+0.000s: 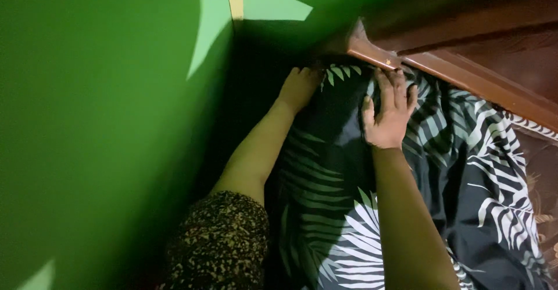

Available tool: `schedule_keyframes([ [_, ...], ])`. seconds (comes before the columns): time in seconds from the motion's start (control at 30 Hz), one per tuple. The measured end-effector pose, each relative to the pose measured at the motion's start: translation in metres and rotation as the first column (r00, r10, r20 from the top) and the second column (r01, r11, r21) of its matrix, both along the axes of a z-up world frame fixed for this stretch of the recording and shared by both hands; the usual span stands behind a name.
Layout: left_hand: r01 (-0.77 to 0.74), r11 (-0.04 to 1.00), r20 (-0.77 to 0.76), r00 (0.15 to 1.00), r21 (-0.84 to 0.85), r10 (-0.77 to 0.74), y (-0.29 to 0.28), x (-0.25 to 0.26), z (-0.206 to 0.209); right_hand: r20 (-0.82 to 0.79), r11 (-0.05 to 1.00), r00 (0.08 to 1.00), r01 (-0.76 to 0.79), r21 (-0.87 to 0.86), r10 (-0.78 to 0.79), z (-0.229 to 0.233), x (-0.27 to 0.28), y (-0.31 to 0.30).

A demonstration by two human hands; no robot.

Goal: The person spreads a patterned sheet over a mattress and then tucks the edges of the sheet under the corner of the mattress and headboard by hand.

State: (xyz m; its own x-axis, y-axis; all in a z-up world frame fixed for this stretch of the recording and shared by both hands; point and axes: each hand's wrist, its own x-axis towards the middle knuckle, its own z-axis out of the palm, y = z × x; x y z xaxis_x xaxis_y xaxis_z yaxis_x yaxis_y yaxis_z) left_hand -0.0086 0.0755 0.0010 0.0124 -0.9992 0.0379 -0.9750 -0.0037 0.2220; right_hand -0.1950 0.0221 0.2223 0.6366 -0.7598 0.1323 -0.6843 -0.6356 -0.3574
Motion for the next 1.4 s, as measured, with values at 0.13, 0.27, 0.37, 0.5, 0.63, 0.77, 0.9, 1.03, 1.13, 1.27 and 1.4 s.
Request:
schedule_keyframes([
  [0.13, 0.120, 0.990, 0.112, 0.985, 0.075, -0.128, -0.003, 0.000, 0.006, 0.006, 1.000, 1.000, -0.004, -0.007, 0.004, -0.001, -0.002, 0.000],
  [0.27, 0.155, 0.961, 0.116, 0.976, 0.230, -0.185, -0.027, -0.003, 0.009, 0.007, 1.000, 1.000, 0.009, 0.006, -0.009, 0.004, 0.001, 0.002],
  [0.37, 0.183, 0.952, 0.335, 0.906, 0.245, -0.260, -0.042, -0.008, 0.006, 0.010, 1.000, 1.000, 0.008, 0.018, -0.009, 0.004, 0.001, 0.002],
  [0.5, 0.164, 0.912, 0.242, 0.933, 0.375, -0.267, -0.052, -0.015, -0.010, -0.017, 1.000, 1.000, -0.001, -0.023, 0.001, -0.003, -0.002, 0.000],
  [0.63, 0.049, 0.994, 0.204, 0.977, 0.094, -0.068, -0.030, -0.018, -0.022, 0.002, 1.000, 1.000, -0.002, -0.010, 0.002, 0.000, -0.001, -0.002],
  [0.77, -0.237, 0.964, -0.333, 0.924, -0.118, 0.186, 0.023, -0.023, -0.010, -0.013, 0.999, 1.000, 0.019, -0.030, -0.019, -0.002, -0.006, -0.002],
  [0.9, -0.477, 0.878, -0.817, 0.491, 0.040, 0.303, 0.031, -0.039, 0.028, -0.095, 0.984, 0.985, 0.134, -0.115, -0.145, -0.002, -0.015, 0.001],
  [1.03, -0.457, 0.884, -0.839, 0.515, -0.097, 0.174, 0.044, -0.065, 0.098, -0.080, 0.964, 0.961, 0.261, -0.045, -0.264, 0.002, -0.051, 0.025],
  [1.13, -0.239, 0.950, -0.550, 0.830, -0.203, 0.091, 0.049, -0.078, 0.159, -0.103, 0.937, 0.933, 0.349, 0.017, -0.346, 0.004, -0.096, 0.033],
  [1.27, -0.077, 0.997, -0.165, 0.984, -0.017, 0.073, 0.050, -0.092, 0.219, -0.218, 0.869, 0.852, 0.494, 0.028, -0.477, 0.005, -0.166, 0.041],
  [1.4, 0.093, 0.995, -0.107, 0.990, 0.043, -0.088, 0.038, -0.121, 0.243, -0.207, 0.827, 0.829, 0.549, 0.120, -0.520, 0.006, -0.229, 0.042],
])
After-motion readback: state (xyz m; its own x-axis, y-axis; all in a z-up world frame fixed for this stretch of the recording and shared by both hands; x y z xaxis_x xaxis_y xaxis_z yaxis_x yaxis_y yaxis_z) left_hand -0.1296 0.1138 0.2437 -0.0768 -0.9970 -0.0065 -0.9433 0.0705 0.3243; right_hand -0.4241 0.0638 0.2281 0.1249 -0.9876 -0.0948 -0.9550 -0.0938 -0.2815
